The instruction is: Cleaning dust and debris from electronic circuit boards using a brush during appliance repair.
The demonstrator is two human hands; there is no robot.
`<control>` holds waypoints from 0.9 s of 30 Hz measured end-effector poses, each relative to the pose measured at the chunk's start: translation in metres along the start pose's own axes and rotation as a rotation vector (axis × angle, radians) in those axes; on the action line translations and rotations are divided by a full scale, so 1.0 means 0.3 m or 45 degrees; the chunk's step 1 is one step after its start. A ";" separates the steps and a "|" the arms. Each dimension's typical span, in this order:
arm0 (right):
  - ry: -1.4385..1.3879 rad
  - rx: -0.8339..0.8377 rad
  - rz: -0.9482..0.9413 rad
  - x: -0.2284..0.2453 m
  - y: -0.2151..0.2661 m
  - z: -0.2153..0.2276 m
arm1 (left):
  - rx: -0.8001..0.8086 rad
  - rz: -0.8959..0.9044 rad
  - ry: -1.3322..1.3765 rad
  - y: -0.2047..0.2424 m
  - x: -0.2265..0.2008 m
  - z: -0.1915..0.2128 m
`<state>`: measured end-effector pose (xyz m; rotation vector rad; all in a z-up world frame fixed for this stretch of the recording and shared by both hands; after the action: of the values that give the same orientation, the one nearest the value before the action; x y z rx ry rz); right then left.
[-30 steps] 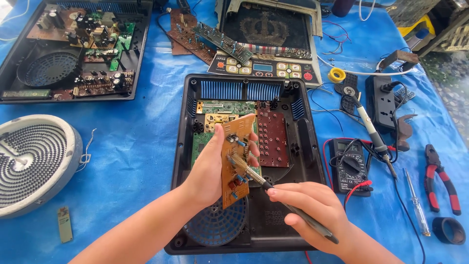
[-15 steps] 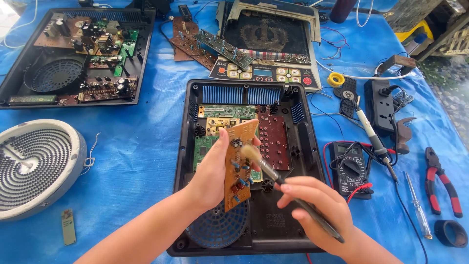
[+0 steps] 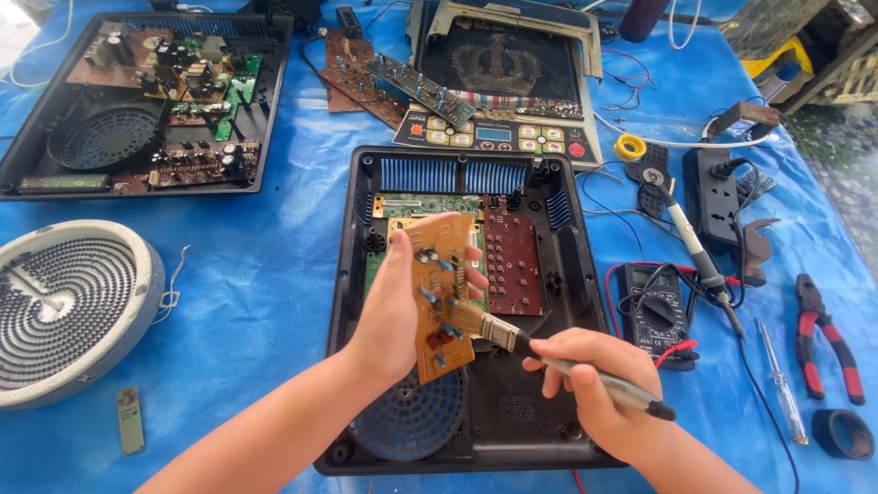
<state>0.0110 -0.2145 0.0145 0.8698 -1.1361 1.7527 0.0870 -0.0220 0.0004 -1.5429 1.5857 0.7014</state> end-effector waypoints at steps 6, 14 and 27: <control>-0.038 -0.005 0.024 0.031 -0.014 -0.007 | -0.005 -0.055 -0.112 0.002 -0.038 -0.008; -0.183 0.000 0.067 0.059 -0.013 -0.007 | -0.334 0.121 -0.148 0.018 -0.044 0.021; -0.339 -0.003 0.017 0.018 -0.002 0.009 | -0.463 0.192 -0.132 0.020 -0.042 0.040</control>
<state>0.0097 -0.2154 0.0204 1.1216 -1.3164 1.6801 0.0823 -0.0046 0.0039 -1.6200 1.5687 1.1875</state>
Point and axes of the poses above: each hand's wrist, its own y-axis away from the middle knuckle, its own z-axis out of the back of the hand, x = y × z, the point moved 9 cm from there along -y, towards the middle knuckle, and after that the axes turned 11 degrees about -z, right-handed, at the moved point
